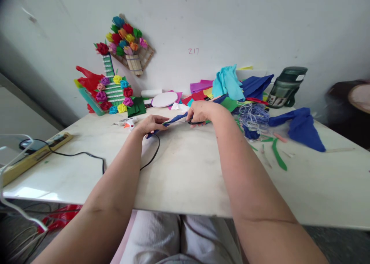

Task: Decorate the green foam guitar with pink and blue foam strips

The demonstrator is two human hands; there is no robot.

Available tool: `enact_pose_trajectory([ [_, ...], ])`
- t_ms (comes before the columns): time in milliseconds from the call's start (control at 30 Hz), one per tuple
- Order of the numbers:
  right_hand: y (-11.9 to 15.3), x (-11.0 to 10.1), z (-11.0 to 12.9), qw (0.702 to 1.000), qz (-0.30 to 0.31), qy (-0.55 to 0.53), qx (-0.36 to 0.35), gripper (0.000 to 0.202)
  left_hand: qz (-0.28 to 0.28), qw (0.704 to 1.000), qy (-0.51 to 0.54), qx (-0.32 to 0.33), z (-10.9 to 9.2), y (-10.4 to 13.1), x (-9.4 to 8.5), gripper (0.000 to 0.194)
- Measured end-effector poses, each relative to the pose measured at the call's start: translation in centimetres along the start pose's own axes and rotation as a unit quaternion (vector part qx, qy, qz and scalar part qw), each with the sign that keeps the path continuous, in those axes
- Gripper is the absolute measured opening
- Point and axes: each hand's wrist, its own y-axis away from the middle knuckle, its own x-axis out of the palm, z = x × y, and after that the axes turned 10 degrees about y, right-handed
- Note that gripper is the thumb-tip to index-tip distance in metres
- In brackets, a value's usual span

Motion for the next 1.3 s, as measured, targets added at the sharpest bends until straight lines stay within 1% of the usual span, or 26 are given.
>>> enact_pose_trajectory([
  [100,-0.5,0.2,-0.1,1.0,-0.007,0.009,-0.008,0.032,0.006,1.0,0.006,-0.007,-0.2,0.2,0.0,0.062],
  [267,-0.9,0.7,-0.2,1.0,-0.015,0.023,0.006,0.032,0.01,1.0,0.017,-0.001,-0.2,0.2,0.0,0.06],
  [400,-0.9,0.6,0.0,0.999,-0.017,0.027,0.01,0.032,0.013,1.0,0.02,-0.001,-0.3,0.3,0.0,0.06],
  [533,-0.5,0.1,0.9,0.998,-0.011,0.039,0.054,0.03,0.006,1.0,0.01,-0.011,-0.5,0.4,0.1,0.061],
  [667,-0.4,-0.1,1.7,0.995,0.007,0.054,0.081,0.029,0.013,1.0,0.009,-0.001,-0.1,0.0,0.1,0.061],
  [800,-0.6,0.3,1.7,0.996,0.019,0.059,0.066,0.035,0.032,0.999,0.026,0.021,0.8,-0.7,0.1,0.061],
  [900,-0.6,0.3,1.5,0.996,0.009,0.062,0.061,0.038,0.034,0.998,0.035,0.029,1.2,-1.0,0.0,0.061],
  [967,-0.3,0.1,1.4,0.996,0.003,0.059,0.06,0.036,0.038,0.998,0.039,0.027,1.4,-1.0,-0.1,0.061],
  [1100,0.3,-0.2,0.9,0.999,-0.006,0.036,0.028,0.033,0.04,0.997,0.053,0.024,1.4,-0.9,-0.1,0.061],
  [1300,0.1,0.0,0.4,0.999,-0.012,0.031,0.036,0.03,0.032,0.997,0.072,0.025,1.5,-0.9,0.0,0.059],
])
